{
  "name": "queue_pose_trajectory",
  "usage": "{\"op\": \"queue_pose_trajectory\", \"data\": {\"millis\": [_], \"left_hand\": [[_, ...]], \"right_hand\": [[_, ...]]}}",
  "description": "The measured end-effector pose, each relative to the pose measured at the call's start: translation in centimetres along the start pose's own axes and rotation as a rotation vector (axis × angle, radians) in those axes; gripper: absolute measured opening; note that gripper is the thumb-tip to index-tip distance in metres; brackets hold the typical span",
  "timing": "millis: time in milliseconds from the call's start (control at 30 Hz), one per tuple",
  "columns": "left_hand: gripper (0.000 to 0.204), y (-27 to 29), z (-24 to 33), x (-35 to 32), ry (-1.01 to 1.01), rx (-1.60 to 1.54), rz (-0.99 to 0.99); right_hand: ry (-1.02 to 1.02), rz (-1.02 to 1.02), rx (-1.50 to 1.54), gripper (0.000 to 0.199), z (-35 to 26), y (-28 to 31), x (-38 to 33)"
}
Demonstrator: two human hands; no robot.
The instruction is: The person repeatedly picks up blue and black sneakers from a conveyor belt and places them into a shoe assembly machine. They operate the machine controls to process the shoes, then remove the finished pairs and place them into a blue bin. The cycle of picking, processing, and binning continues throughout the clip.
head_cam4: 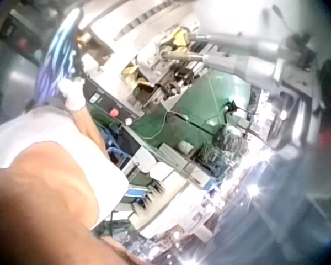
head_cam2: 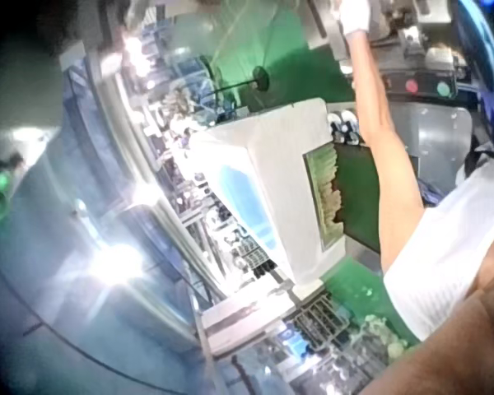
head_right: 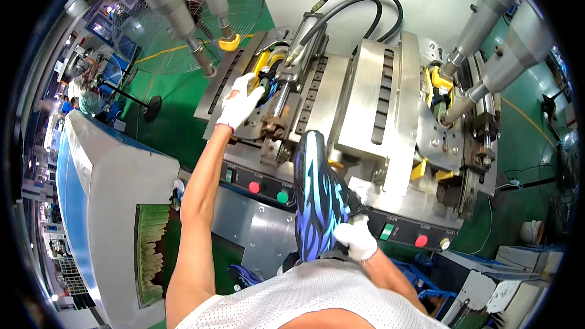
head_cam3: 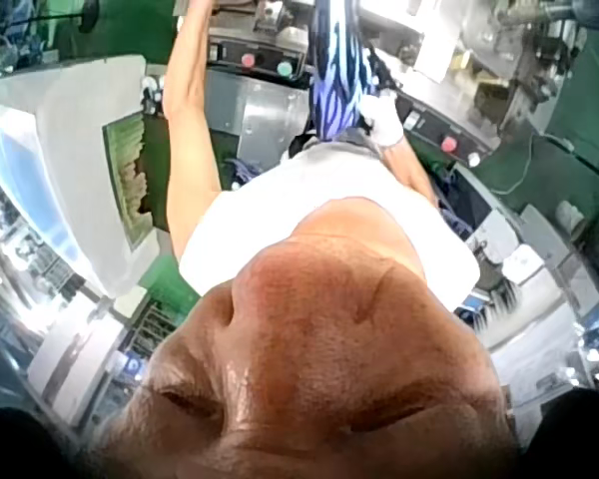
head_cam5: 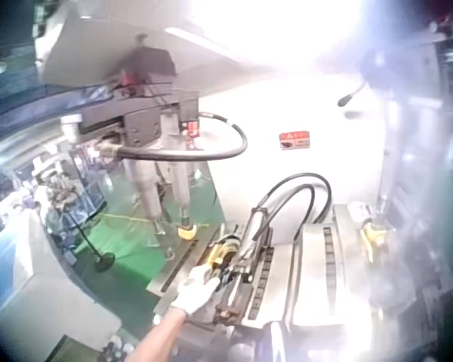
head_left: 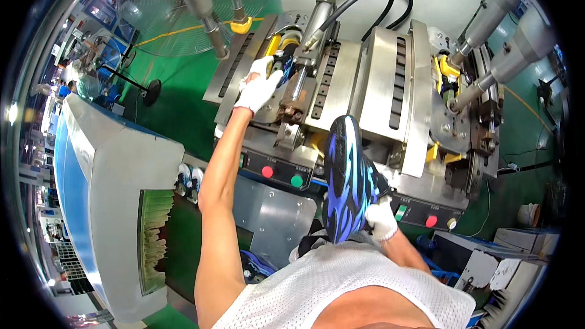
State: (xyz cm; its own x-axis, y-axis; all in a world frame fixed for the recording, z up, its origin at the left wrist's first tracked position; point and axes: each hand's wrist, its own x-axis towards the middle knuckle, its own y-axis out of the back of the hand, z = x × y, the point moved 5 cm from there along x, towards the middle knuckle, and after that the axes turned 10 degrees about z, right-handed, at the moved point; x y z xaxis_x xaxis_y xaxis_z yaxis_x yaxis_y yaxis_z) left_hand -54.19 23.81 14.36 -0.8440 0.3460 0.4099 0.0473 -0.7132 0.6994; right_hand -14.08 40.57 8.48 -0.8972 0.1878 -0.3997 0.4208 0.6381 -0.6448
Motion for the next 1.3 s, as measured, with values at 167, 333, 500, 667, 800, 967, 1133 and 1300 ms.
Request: {"op": "queue_pose_trajectory", "data": {"millis": [167,333,500,667,800,967,1133,1300], "left_hand": [[0.073,-9.0,-4.1,6.5,0.158,0.282,-0.035],[0.058,-12.1,-8.7,8.2,0.236,0.414,-0.057],[0.075,-5.1,-6.8,10.5,0.298,0.398,-0.09],[0.07,7.3,-0.1,3.2,0.223,0.151,0.158],[0.056,13.9,-0.2,-9.0,0.17,-0.03,0.398],[0.048,16.7,-4.5,-26.5,0.502,0.002,0.392],[0.046,15.9,-7.0,-43.0,0.943,0.212,0.325],[0.046,12.9,-6.7,-55.5,1.213,0.412,0.364]], "right_hand": [[0.176,-0.024,0.039,0.089,-2.7,0.8,-1.2],[0.103,0.088,-0.056,0.086,-0.8,3.6,-0.1],[0.034,0.201,-0.194,0.072,-0.4,1.8,0.5],[0.007,0.258,-0.096,0.065,-1.4,-3.9,3.1],[0.041,0.207,-0.073,0.052,-2.2,-13.1,9.9],[0.047,0.07,-0.158,0.029,-2.3,-23.3,25.5],[0.131,0.437,-0.549,0.045,-0.9,-21.5,43.0],[0.447,0.378,-1.638,0.054,-2.1,-21.5,52.2]]}}
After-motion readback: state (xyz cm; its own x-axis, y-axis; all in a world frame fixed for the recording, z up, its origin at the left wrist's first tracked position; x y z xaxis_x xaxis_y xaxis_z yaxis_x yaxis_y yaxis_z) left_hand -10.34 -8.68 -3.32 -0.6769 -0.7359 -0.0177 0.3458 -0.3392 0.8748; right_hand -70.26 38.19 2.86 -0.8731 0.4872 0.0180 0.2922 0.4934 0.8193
